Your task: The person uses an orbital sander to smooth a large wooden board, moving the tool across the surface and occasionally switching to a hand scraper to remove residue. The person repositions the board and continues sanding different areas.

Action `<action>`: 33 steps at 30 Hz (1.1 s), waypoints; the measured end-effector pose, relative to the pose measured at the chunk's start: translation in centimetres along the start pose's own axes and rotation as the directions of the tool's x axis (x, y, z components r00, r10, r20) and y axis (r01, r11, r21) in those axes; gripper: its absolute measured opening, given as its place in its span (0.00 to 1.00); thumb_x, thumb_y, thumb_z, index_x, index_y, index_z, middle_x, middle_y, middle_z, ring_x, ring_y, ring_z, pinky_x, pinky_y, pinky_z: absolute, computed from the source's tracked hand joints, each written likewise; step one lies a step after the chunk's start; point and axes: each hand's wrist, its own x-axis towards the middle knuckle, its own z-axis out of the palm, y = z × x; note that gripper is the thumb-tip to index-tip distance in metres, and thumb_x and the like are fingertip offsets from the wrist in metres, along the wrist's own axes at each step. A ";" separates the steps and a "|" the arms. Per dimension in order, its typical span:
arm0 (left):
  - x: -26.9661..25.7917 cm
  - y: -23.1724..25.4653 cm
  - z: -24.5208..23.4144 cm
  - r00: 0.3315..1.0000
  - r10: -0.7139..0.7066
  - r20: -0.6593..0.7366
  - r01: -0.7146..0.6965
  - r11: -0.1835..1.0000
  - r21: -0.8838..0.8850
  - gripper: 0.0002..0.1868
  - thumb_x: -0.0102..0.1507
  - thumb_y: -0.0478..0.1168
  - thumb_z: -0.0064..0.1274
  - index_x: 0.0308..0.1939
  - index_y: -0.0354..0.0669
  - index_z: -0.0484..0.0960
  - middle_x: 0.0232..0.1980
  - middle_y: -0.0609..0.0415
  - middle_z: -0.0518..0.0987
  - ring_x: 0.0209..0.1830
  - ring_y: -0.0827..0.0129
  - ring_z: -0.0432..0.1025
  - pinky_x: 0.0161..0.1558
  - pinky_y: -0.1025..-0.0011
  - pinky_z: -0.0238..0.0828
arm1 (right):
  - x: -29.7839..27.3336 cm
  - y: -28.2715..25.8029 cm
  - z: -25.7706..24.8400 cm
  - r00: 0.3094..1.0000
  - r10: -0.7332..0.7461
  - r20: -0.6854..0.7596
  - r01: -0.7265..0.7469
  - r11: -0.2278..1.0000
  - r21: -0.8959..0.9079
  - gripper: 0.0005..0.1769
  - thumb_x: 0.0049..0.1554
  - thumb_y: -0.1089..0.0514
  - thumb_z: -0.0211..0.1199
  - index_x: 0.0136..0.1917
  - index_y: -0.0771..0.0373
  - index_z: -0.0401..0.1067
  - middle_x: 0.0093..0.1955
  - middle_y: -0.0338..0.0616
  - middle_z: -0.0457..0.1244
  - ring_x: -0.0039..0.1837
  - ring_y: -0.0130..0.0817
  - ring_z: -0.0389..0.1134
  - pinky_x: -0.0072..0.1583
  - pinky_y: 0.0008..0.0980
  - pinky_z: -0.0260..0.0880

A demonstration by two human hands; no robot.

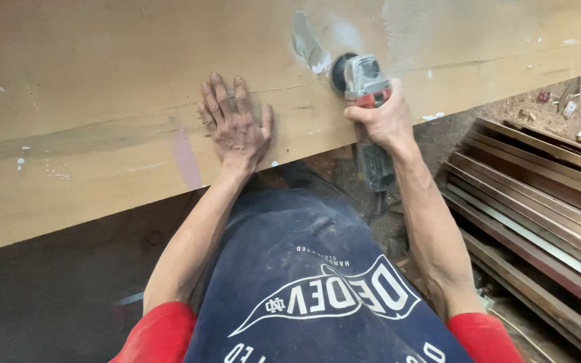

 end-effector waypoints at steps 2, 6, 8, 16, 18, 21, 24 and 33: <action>0.2 0.4 0.2 1.000 -0.001 -0.001 0.001 1.000 0.000 0.43 0.68 0.61 0.52 0.80 0.42 0.58 0.83 0.32 0.44 0.83 0.36 0.36 0.78 0.39 0.32 | 0.2 -0.4 -0.3 0.994 -0.105 -0.015 0.104 0.993 -0.056 0.44 0.39 0.45 0.80 0.62 0.68 0.65 0.51 0.50 0.68 0.52 0.37 0.71 0.55 0.37 0.72; 0.3 0.2 0.3 1.000 -0.006 -0.004 0.006 1.000 0.013 0.43 0.67 0.61 0.52 0.80 0.42 0.59 0.83 0.33 0.44 0.83 0.36 0.36 0.78 0.39 0.32 | 0.8 -1.7 -0.1 0.996 0.084 -0.019 -0.083 0.995 0.045 0.42 0.39 0.45 0.78 0.59 0.68 0.65 0.52 0.50 0.69 0.51 0.38 0.72 0.53 0.33 0.75; 0.0 0.1 0.4 1.000 -0.009 -0.007 0.009 1.000 0.019 0.43 0.68 0.61 0.52 0.80 0.42 0.59 0.83 0.33 0.44 0.83 0.36 0.37 0.78 0.39 0.32 | 1.0 -2.0 0.0 0.995 0.094 0.021 -0.094 0.996 0.003 0.45 0.39 0.45 0.78 0.62 0.67 0.63 0.53 0.50 0.68 0.52 0.40 0.72 0.54 0.35 0.74; 0.1 -0.1 0.9 1.000 -0.004 -0.021 0.005 1.000 0.017 0.43 0.69 0.62 0.51 0.80 0.43 0.59 0.84 0.33 0.44 0.84 0.37 0.36 0.79 0.40 0.33 | 1.4 -1.0 0.7 0.989 -0.142 0.047 0.143 0.990 -0.004 0.50 0.38 0.47 0.81 0.67 0.67 0.63 0.56 0.48 0.67 0.58 0.39 0.70 0.61 0.36 0.70; 0.2 -0.1 0.9 1.000 -0.007 -0.006 0.007 1.000 0.014 0.44 0.68 0.62 0.50 0.80 0.42 0.59 0.83 0.33 0.44 0.84 0.37 0.36 0.79 0.40 0.32 | 1.8 -1.1 0.8 0.986 -0.150 0.076 0.154 0.987 -0.048 0.51 0.36 0.48 0.82 0.67 0.67 0.62 0.55 0.49 0.66 0.57 0.39 0.69 0.60 0.36 0.69; 0.4 -0.1 0.6 1.000 -0.012 -0.003 0.012 1.000 -0.002 0.44 0.68 0.62 0.50 0.80 0.42 0.58 0.83 0.33 0.44 0.83 0.37 0.36 0.79 0.41 0.32 | 2.6 -1.6 1.0 0.997 -0.074 0.030 0.075 0.997 -0.034 0.44 0.39 0.47 0.80 0.62 0.66 0.65 0.54 0.48 0.67 0.57 0.38 0.70 0.60 0.36 0.70; 0.2 -0.1 0.7 1.000 -0.021 0.004 0.021 1.000 0.002 0.44 0.68 0.63 0.49 0.80 0.43 0.59 0.83 0.34 0.44 0.84 0.38 0.36 0.79 0.41 0.32 | 3.1 -1.7 1.0 1.000 -0.014 -0.005 0.014 1.000 0.009 0.42 0.37 0.47 0.80 0.59 0.66 0.65 0.52 0.47 0.68 0.53 0.37 0.70 0.56 0.35 0.73; 0.2 -0.3 1.0 1.000 -0.003 -0.017 0.004 1.000 0.018 0.44 0.68 0.63 0.49 0.81 0.43 0.59 0.83 0.32 0.43 0.83 0.36 0.36 0.79 0.40 0.31 | 3.4 -1.7 1.0 0.999 -0.047 0.019 0.047 0.999 -0.009 0.43 0.37 0.46 0.79 0.59 0.67 0.66 0.50 0.46 0.68 0.49 0.34 0.70 0.52 0.34 0.74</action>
